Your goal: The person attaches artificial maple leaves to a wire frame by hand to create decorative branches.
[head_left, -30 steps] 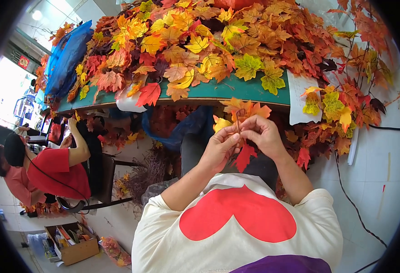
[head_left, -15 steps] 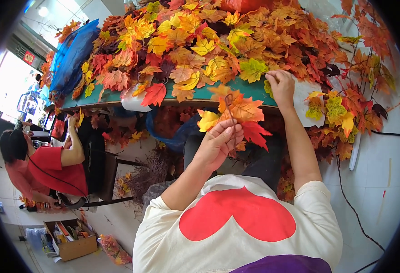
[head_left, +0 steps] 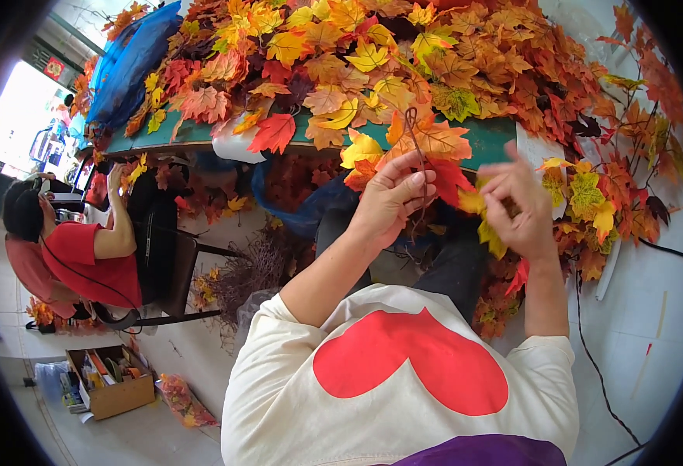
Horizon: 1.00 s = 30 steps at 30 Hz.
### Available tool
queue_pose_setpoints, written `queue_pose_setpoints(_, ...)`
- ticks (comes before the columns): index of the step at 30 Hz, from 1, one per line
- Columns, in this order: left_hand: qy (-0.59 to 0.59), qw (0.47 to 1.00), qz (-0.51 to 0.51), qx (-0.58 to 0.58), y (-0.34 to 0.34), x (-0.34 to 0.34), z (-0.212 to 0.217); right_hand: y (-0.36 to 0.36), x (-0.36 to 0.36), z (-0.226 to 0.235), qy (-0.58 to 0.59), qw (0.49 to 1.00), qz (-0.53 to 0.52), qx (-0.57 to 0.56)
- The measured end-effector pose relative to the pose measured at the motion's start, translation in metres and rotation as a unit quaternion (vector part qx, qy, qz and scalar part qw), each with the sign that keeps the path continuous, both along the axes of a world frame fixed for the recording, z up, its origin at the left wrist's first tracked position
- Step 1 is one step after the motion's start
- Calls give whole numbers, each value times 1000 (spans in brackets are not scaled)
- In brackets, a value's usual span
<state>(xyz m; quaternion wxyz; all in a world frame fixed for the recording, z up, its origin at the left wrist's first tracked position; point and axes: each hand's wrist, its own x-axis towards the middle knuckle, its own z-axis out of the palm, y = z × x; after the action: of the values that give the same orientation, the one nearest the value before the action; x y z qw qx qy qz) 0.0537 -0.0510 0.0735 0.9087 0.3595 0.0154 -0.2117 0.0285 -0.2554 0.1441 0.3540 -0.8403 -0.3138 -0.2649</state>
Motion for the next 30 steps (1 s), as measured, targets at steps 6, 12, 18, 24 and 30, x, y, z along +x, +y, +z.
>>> queue_pose_setpoints(6,5,997,19,-73,-17,-15,-8,36,-21,-24,158,985,-29,66)
queue_pose_setpoints(12,-89,990,111,1,-22,-29,-6,48,-25,-44,199,966,-36,164)
queue_pose_setpoints(18,-126,981,147,21,-28,-38,-1,48,-29,-46,195,968,-44,150)
queue_pose_setpoints(24,-145,977,152,31,-30,-40,-4,47,-31,-45,190,968,-50,156)
queue_pose_setpoints(30,-239,942,199,130,-33,-38,-10,44,-30,-45,190,969,-51,147)
